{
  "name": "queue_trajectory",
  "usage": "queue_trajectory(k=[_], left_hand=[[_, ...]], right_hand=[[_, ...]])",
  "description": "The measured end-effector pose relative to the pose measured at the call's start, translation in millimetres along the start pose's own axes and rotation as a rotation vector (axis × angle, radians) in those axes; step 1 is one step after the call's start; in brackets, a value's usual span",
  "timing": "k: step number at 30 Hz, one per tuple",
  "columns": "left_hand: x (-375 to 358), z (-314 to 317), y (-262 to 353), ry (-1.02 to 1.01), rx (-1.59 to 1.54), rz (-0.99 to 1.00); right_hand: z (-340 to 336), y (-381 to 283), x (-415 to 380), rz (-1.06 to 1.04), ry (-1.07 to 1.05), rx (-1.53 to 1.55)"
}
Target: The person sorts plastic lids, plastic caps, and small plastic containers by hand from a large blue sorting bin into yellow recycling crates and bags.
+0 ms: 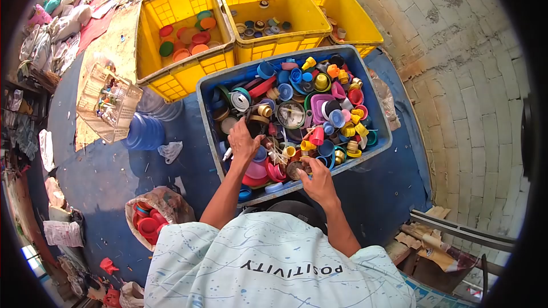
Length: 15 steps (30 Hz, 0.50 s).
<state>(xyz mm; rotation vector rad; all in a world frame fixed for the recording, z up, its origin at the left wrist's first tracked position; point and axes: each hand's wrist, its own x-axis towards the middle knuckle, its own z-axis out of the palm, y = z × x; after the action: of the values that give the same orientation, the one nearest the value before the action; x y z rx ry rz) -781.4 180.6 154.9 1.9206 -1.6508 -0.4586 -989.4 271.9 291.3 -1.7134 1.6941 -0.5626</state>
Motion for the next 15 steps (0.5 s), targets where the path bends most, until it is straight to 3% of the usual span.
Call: queue_trajectory(k=[6,12,15], left_hand=[[4.5,-2.6,4.6,-0.070,0.005,0.027],[-4.6,-14.6,-5.9,-0.076,-0.301,-0.073],[-15.6,-57.1,15.8,-0.193,-0.982,-0.497]], right_hand=[[6.9,22.4,12.4,-0.077,-0.074,-0.238],[9.0,41.1,21.9,-0.109,-0.163,-0.287],[10.9,43.4,33.7,-0.172,-0.258,-0.365]])
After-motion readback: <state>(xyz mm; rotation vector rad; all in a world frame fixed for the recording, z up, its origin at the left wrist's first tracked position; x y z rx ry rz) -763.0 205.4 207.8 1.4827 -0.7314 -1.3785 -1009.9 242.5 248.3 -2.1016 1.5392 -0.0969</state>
